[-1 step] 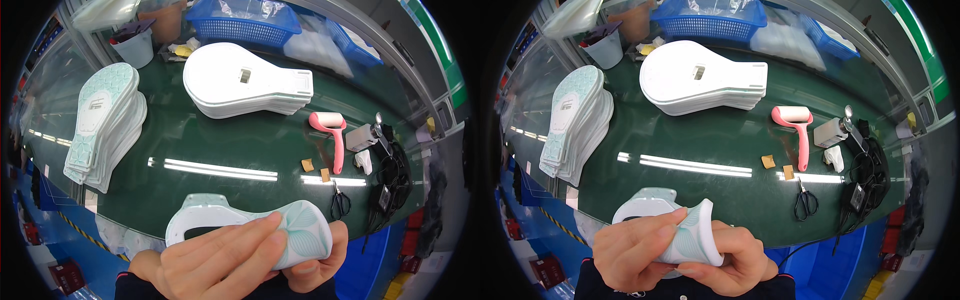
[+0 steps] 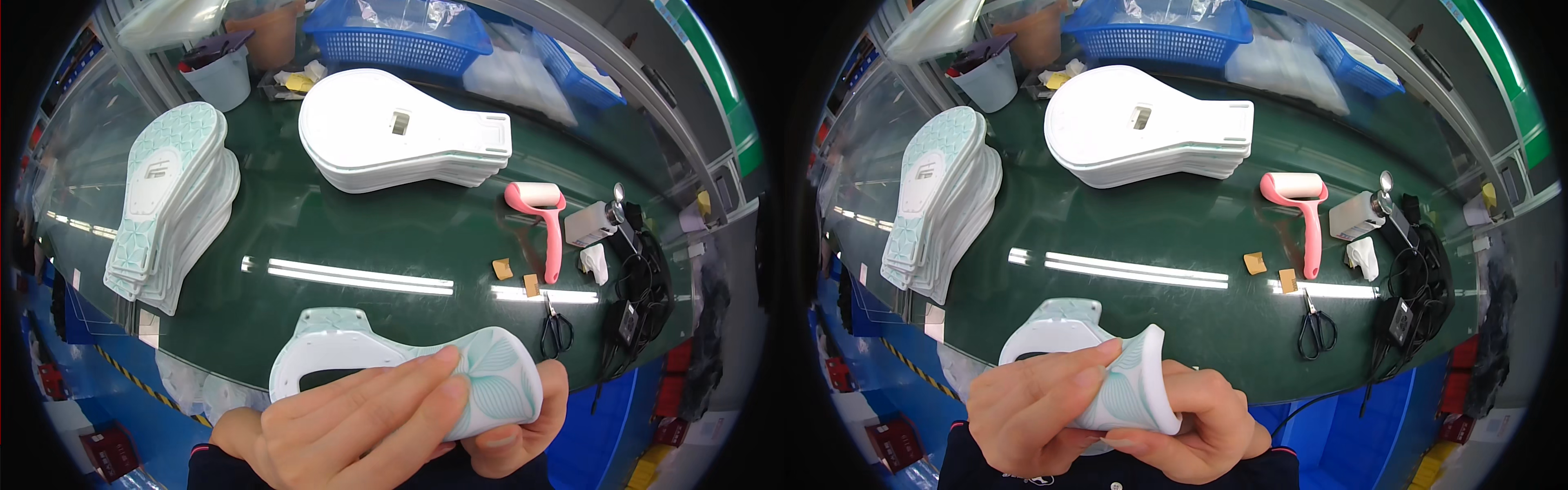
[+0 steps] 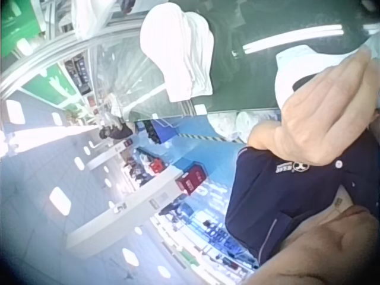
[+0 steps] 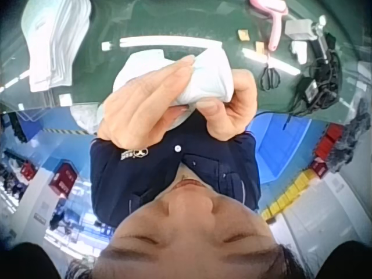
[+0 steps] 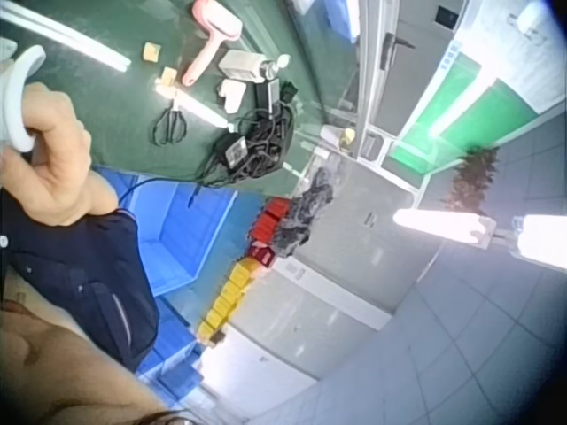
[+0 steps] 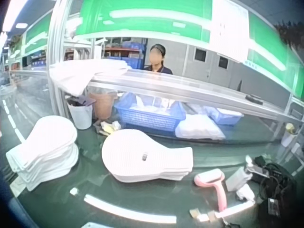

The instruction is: Inspecting and assembling patterned plastic protective components at a factory workbench.

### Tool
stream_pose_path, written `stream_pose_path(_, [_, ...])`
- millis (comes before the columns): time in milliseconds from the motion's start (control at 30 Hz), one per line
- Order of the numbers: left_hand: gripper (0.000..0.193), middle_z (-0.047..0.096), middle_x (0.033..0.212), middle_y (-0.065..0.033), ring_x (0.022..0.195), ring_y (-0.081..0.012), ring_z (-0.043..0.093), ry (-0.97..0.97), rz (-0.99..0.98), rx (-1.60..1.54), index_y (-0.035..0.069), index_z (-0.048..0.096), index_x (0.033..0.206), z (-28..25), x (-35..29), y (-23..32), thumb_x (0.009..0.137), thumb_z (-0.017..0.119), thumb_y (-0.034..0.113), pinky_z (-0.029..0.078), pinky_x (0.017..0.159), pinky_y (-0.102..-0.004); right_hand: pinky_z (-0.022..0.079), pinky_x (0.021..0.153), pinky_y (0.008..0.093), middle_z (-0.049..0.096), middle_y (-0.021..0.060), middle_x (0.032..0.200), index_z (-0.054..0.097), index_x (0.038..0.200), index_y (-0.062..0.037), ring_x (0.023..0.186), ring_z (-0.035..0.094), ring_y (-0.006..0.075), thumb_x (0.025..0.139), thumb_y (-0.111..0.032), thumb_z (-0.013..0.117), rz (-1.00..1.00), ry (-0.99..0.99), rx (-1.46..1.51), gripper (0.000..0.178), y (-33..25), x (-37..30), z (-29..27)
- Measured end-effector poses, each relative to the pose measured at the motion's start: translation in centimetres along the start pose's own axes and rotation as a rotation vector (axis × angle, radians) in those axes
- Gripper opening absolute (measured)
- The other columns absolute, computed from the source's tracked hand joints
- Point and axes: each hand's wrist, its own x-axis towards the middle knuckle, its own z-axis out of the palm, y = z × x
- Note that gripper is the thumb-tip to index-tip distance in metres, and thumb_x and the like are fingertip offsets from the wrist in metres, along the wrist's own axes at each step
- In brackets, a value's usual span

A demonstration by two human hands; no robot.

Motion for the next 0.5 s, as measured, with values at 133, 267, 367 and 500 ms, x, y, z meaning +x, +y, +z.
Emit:
stream_pose_path(133, [0.036,0.057,0.082,-0.0281,0.068,-0.031,0.062,-0.022,0.018,-0.079,-0.011,0.05,0.096,-0.4,-0.2,-0.2,0.066,0.06,0.007,0.05,0.057,-0.0304,0.041,0.052,0.0208,0.053,0.012,0.065,0.037,0.078,0.0037,0.056,0.049,0.0088,0.073,-0.029,0.064,0.074,-0.157,0.186,0.042,-0.8,1.2,1.3])
stream_pose_path(267, [0.042,0.056,0.085,-0.0296,0.075,-0.0311,0.061,-0.252,-0.338,-0.366,-0.016,0.047,0.098,-1.6,0.9,0.7,0.061,0.055,0.004,0.049,0.063,-0.0315,0.045,0.059,0.0248,0.06,0.0174,0.073,0.055,0.082,0.0085,0.065,0.06,0.0204,0.067,0.0,0.067,0.094,-0.132,0.335,0.021,-0.7,1.0,0.9])
stream_pose_path(367, [0.042,0.056,0.087,-0.0292,0.077,-0.0287,0.061,-0.125,-0.282,-0.372,-0.017,0.046,0.098,-0.8,0.4,0.4,0.064,0.054,0.007,0.048,0.069,-0.0328,0.046,0.055,0.0244,0.06,0.0151,0.068,0.059,0.08,0.0065,0.061,0.061,0.02,0.066,-0.003,0.068,0.069,-0.081,0.276,0.019,-0.9,1.1,1.6])
stream_pose_path(500, [0.023,0.058,0.078,-0.0148,0.066,-0.0223,0.06,0.173,-0.127,-0.195,-0.002,0.055,0.081,0.7,-0.6,-0.4,0.067,0.065,0.014,0.049,0.066,-0.0288,0.045,0.051,0.0244,0.061,0.0137,0.068,0.059,0.079,0.0055,0.059,0.061,0.0212,0.067,-0.006,0.068,0.032,-0.069,0.212,0.019,-1.0,1.5,1.4])
